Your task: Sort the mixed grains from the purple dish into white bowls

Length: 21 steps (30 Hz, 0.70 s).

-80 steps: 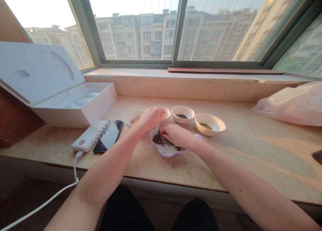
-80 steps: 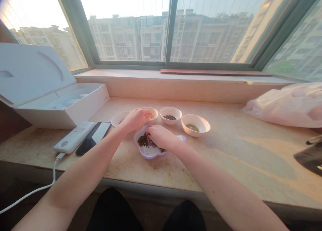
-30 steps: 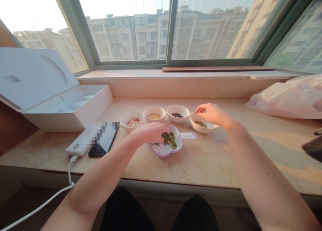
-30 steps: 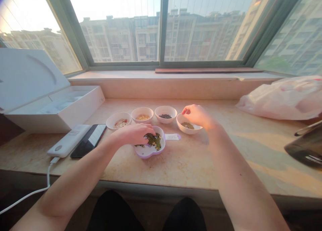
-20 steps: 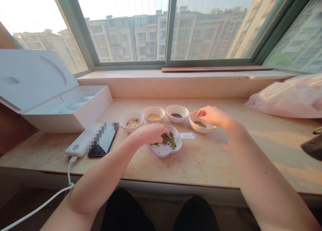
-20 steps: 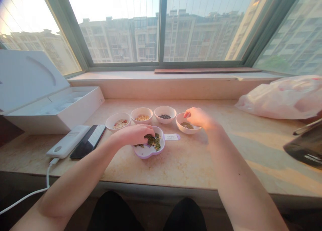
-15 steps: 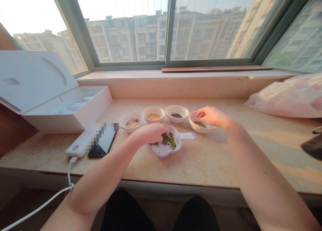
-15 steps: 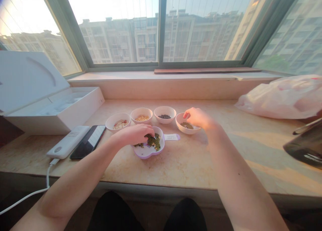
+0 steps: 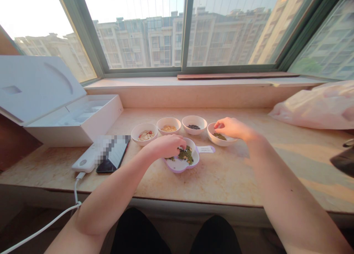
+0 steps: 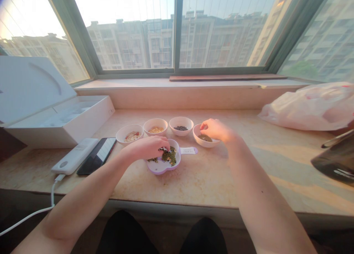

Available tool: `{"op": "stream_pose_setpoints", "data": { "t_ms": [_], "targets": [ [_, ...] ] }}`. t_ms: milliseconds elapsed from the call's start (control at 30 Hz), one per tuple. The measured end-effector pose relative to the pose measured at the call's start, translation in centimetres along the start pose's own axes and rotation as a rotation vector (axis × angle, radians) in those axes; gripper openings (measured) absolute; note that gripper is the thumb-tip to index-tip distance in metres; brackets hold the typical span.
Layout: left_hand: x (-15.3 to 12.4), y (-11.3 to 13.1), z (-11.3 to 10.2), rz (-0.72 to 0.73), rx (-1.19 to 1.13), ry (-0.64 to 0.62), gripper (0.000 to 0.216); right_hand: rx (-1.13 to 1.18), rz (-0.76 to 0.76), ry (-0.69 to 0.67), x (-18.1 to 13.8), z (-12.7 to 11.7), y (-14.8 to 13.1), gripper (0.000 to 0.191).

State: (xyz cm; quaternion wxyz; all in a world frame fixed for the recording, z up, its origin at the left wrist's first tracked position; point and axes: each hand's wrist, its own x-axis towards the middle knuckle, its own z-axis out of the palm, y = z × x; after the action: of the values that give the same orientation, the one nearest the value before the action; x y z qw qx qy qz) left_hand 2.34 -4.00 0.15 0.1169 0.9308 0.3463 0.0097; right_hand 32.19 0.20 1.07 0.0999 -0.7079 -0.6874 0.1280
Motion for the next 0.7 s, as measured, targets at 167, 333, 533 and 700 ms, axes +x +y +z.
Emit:
{"op": "stream_pose_setpoints", "data": {
  "t_ms": [167, 333, 533, 700],
  "targets": [
    [0.3, 0.8, -0.1, 0.135, -0.018, -0.017, 0.015, 0.001, 0.006, -0.017, -0.4, -0.5, -0.6, 0.02],
    [1.1, 0.5, 0.5, 0.16, -0.013, -0.083, 0.011, 0.003, 0.009, -0.029, -0.4, -0.8, -0.8, 0.024],
    [1.2, 0.3, 0.7, 0.133, -0.027, -0.081, 0.015, 0.018, 0.005, -0.013, -0.5, -0.8, -1.0, 0.022],
    [0.9, 0.6, 0.6, 0.161, -0.02, -0.041, 0.018, 0.03, -0.012, 0.045, -1.1, -0.8, -1.7, 0.022]
  ]
}}
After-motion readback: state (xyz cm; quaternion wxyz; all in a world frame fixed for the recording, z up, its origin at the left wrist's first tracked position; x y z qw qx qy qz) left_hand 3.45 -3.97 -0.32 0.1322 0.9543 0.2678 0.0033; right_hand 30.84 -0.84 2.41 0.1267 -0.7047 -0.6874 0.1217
